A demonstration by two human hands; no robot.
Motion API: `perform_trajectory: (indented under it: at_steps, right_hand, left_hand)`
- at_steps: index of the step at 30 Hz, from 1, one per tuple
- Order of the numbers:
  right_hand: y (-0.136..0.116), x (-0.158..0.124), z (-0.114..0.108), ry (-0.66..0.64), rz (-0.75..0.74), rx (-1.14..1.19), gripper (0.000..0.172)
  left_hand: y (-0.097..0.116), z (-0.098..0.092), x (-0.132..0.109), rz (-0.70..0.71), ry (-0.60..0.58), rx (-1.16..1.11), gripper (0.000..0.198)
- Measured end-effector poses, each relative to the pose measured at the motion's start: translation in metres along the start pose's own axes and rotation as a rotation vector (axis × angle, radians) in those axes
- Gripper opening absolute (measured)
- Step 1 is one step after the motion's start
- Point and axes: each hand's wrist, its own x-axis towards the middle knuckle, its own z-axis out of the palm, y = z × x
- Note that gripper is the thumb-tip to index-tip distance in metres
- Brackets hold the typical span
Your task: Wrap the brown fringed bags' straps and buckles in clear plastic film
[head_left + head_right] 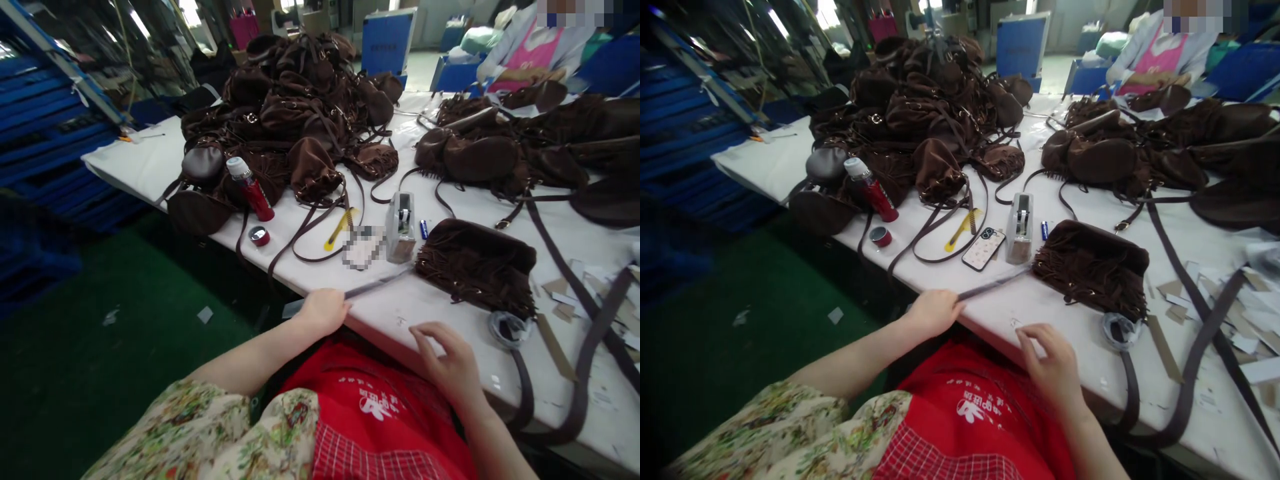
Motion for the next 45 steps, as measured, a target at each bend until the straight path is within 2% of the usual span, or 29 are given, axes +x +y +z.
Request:
perform_trajectory:
  at_steps: [2,4,5,9,12,15,17,18,20,22,23,25,27,29,31,34,38,40,42,45]
  right_hand:
    - [-0.011,-0.021,0.019,-0.275,0.066,0.103,0.024]
    - [-0.018,-0.031,0.037,-0.479,0.107,0.14,0.028]
    - [-0.02,-0.033,0.044,-0.54,0.114,0.146,0.029]
    - [-0.028,-0.029,0.059,-0.63,0.11,0.111,0.027]
    - [-0.033,-0.026,0.062,-0.664,0.111,0.083,0.026]
    - [-0.037,-0.024,0.063,-0.69,0.136,0.09,0.026]
    - [-0.043,-0.019,0.064,-0.687,0.157,0.106,0.027]
    - [-0.047,-0.015,0.065,-0.686,0.164,0.118,0.027]
    - [-0.06,-0.003,0.07,-0.686,0.158,0.166,0.029]
    - [-0.078,0.01,0.078,-0.724,0.131,0.29,0.042]
    - [-0.088,0.016,0.084,-0.773,0.119,0.391,0.052]
    - [-0.106,0.025,0.095,-0.934,0.139,0.678,0.059]
    - [-0.118,0.029,0.103,-1.075,0.247,0.993,0.052]
    - [-0.12,0.029,0.102,-1.081,0.409,1.197,0.044]
    - [-0.113,0.029,0.089,-0.993,0.54,1.206,0.04]
    - [-0.09,0.027,0.043,-0.917,0.616,0.986,0.036]
    - [-0.051,0.015,-0.037,-0.96,0.625,0.566,0.045]
    - [-0.032,0.001,-0.07,-0.858,0.544,0.332,0.049]
    - [-0.015,-0.015,-0.093,-0.766,0.509,0.117,0.055]
    - [0.004,-0.035,-0.11,-0.713,0.497,-0.05,0.058]
  left_hand:
    - [-0.036,0.018,-0.025,-0.183,-0.166,0.043,0.046]
    - [-0.061,0.036,-0.038,-0.32,-0.244,0.049,0.047]
    - [-0.069,0.044,-0.04,-0.362,-0.246,0.042,0.048]
    - [-0.077,0.065,-0.037,-0.396,-0.107,-0.019,0.053]
    - [-0.075,0.067,-0.031,-0.341,-0.05,-0.103,0.04]
    - [-0.078,0.061,-0.033,-0.275,-0.056,-0.161,0.033]
    - [-0.082,0.051,-0.039,-0.179,-0.111,-0.259,0.041]
    - [-0.083,0.045,-0.043,-0.112,-0.188,-0.373,0.049]
    - [-0.084,0.029,-0.052,0.027,-0.428,-0.712,0.067]
    - [-0.079,0.013,-0.057,0.111,-0.634,-1.068,0.075]
    - [-0.076,0.004,-0.058,0.126,-0.664,-1.196,0.076]
    - [-0.068,-0.01,-0.054,0.142,-0.608,-1.365,0.073]
    - [-0.063,-0.019,-0.044,0.145,-0.512,-1.428,0.07]
    - [-0.063,-0.024,-0.032,0.12,-0.435,-1.4,0.067]
    - [-0.068,-0.023,-0.02,0.024,-0.346,-1.263,0.066]
    - [-0.084,-0.017,-0.007,-0.133,-0.287,-0.963,0.064]
    - [-0.106,-0.009,-0.001,-0.115,-0.42,-0.744,0.057]
    - [-0.113,-0.005,-0.001,-0.085,-0.5,-0.674,0.055]
    - [-0.115,-0.002,-0.003,-0.057,-0.595,-0.637,0.051]
    - [-0.107,0.003,-0.005,-0.017,-0.709,-0.545,0.043]
